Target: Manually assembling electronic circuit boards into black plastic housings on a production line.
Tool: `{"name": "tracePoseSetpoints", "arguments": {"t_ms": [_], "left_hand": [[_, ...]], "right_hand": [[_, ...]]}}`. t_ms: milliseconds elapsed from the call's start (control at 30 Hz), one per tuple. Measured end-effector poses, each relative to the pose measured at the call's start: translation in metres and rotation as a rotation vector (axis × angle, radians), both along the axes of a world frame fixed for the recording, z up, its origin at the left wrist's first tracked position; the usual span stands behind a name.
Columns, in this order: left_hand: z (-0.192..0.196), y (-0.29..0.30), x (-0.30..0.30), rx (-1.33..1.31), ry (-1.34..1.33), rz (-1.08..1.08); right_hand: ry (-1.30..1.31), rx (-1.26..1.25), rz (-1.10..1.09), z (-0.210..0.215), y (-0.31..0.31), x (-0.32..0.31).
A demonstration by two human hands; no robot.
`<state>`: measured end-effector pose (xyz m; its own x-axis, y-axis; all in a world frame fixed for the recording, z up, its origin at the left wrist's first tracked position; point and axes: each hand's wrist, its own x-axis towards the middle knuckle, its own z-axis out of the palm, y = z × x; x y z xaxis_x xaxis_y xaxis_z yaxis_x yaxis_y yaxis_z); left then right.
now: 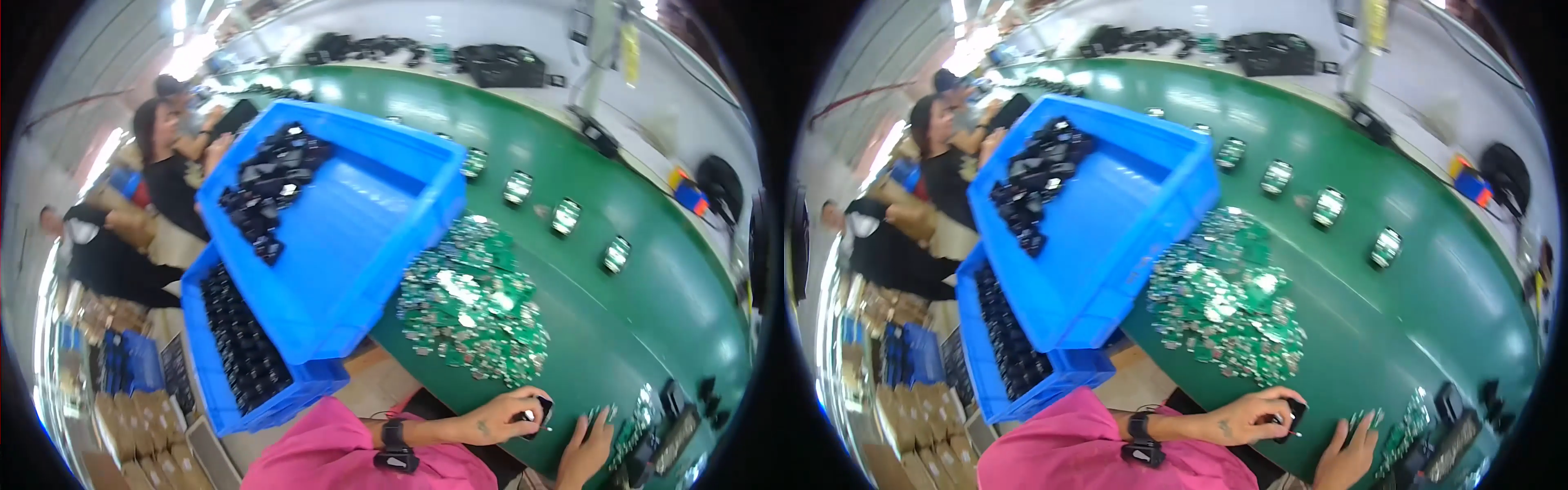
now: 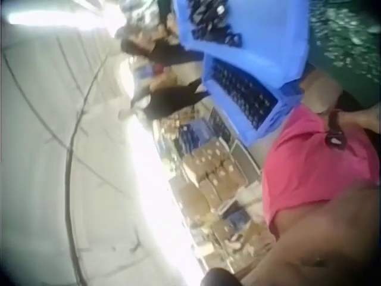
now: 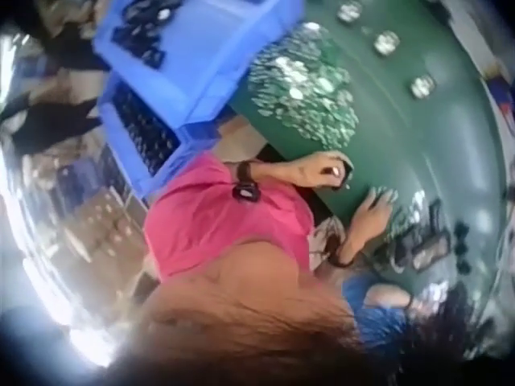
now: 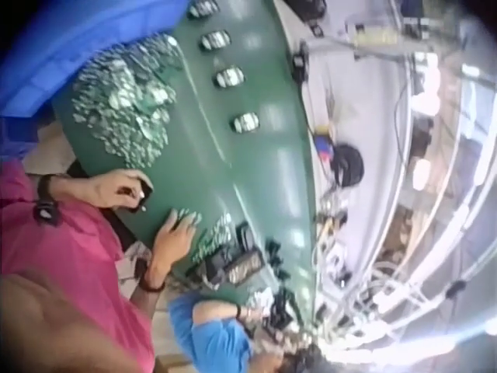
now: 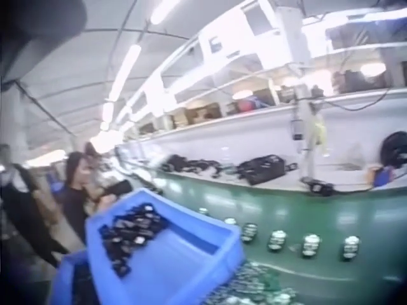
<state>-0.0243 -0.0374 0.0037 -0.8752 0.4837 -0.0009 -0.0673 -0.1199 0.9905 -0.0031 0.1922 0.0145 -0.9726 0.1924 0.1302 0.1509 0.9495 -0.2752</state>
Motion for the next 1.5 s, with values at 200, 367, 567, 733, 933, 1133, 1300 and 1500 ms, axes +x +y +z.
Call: {"name": "tracePoseSetpoints", "arguments": {"t_ms": [200, 367, 567, 733, 933, 1133, 1300, 1500], "left_hand": [[-0.014, 0.005, 0.000, 0.097, -0.115, 0.033], [-0.008, 0.015, -0.005, 0.124, -0.251, -0.070], [0.012, 0.005, -0.013, -0.235, 0.147, 0.206], [0.022, 0.024, -0.004, -0.203, -0.037, 0.226], [0.025, 0.035, -0.003, -0.241, -0.047, 0.221], [0.014, 0.034, 0.002, -0.070, -0.083, 0.200], [0.021, 0.032, -0.003, 0.196, -0.355, 0.112], [0.021, 0.019, -0.014, 0.169, -0.417, -0.047]], "right_hand": [[0.097, -0.007, 0.476, 0.019, -0.033, 0.070], [0.153, 0.006, 0.523, 0.005, -0.009, 0.099], [0.167, -0.565, -0.004, 0.012, -0.005, 0.063], [0.396, -1.319, -0.288, 0.014, -0.048, 0.035], [0.439, -1.292, -0.101, 0.001, -0.064, 0.034], [0.453, -0.995, 0.011, 0.004, -0.066, 0.028], [0.382, -0.738, 0.138, 0.004, -0.038, 0.025], [0.347, -0.482, 0.460, 0.016, -0.016, 0.016]]}}
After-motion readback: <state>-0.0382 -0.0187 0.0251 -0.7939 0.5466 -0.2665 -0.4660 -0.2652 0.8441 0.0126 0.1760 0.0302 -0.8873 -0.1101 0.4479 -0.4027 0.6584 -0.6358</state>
